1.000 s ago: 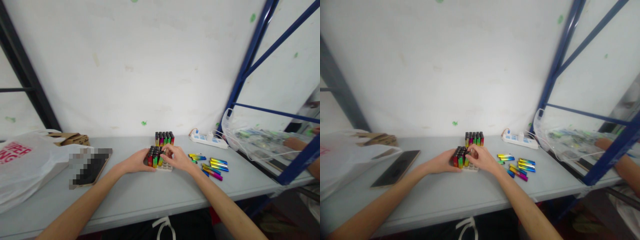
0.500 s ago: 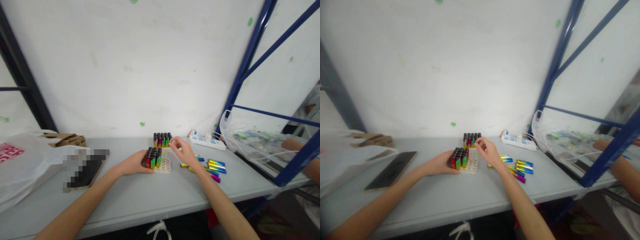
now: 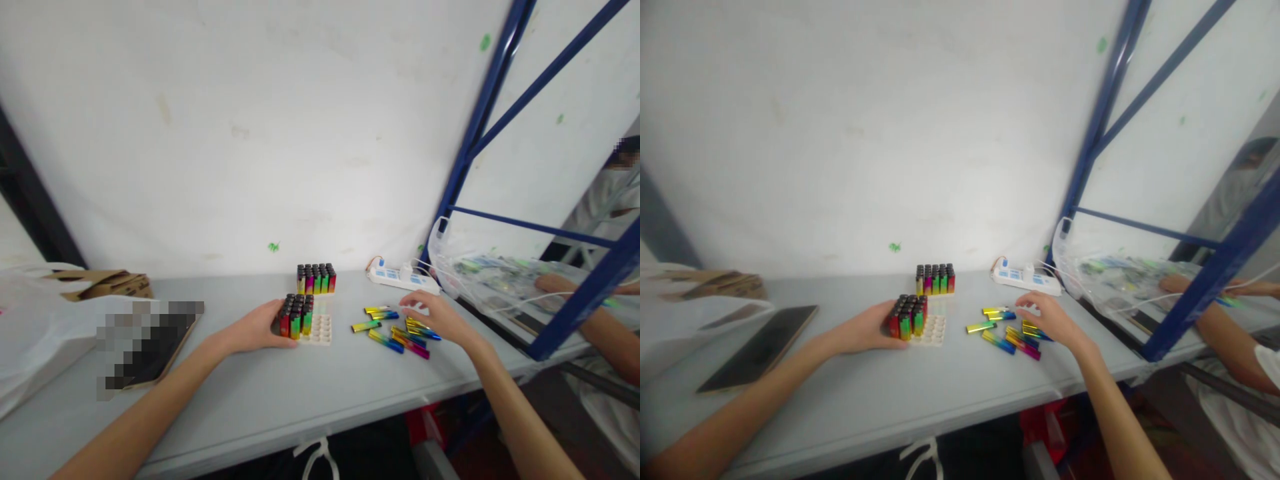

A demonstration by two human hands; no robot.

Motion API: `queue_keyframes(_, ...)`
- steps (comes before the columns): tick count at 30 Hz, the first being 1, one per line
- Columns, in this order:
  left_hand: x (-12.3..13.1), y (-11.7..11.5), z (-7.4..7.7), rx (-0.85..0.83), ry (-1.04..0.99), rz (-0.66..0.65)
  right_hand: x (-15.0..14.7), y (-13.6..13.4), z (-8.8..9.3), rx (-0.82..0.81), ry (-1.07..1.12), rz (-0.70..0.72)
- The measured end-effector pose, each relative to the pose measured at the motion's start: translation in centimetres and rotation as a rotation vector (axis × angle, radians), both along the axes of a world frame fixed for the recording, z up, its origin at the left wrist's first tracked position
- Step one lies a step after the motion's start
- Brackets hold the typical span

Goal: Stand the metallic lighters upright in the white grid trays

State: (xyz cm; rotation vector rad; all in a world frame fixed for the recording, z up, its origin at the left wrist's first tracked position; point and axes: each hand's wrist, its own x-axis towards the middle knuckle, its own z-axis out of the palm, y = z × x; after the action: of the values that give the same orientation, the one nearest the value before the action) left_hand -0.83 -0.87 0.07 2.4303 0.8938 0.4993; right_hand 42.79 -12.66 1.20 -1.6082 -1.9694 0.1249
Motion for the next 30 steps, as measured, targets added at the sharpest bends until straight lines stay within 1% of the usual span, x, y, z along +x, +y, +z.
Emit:
queue_keyframes(4,-0.1,0.1,0.0,-0.005,0.010,-0.006,-1.2,-1.3,-0.4,-0.024,-0.017,0.095)
queue_keyframes(7,-0.1,0.3,-0.1,-0.004,0.001,-0.011,-2.5,-1.7,-1.0,-0.041,-0.023,0.118)
queue_keyframes(10,-0.2,0.3,-0.2,-0.001,-0.006,-0.004,-3.6,-2.2,-2.0,-0.075,-0.031,0.153)
queue_keyframes(13,-0.1,0.3,-0.2,0.006,0.007,0.004,-4.2,-2.4,-3.0,-0.061,-0.038,0.160)
queue_keyframes(16,-0.1,0.3,-0.3,0.007,0.010,-0.002,-4.6,-2.1,-3.0,-0.030,0.028,0.166)
queue_keyframes(18,0.0,0.3,-0.3,0.004,0.013,0.001,-4.8,-1.4,-2.5,-0.066,0.143,0.182)
queue_keyframes(20,0.0,0.3,-0.3,-0.001,0.014,0.001,-5.2,-0.2,-1.9,-0.128,0.323,0.219)
queue_keyframes(21,0.0,0.3,-0.3,-0.002,0.014,0.001,-5.6,0.6,-1.5,-0.149,0.425,0.244)
queue_keyframes(23,0.0,0.3,-0.4,-0.007,0.012,-0.003,-6.6,2.6,-0.9,-0.129,0.629,0.273)
queue_keyframes(28,0.0,0.4,-0.4,0.003,0.015,-0.010,-10.9,8.2,0.9,-0.065,1.076,0.311)
queue_keyframes(30,0.0,0.4,-0.4,0.006,0.008,-0.013,-13.1,9.5,1.5,-0.112,1.189,0.364)
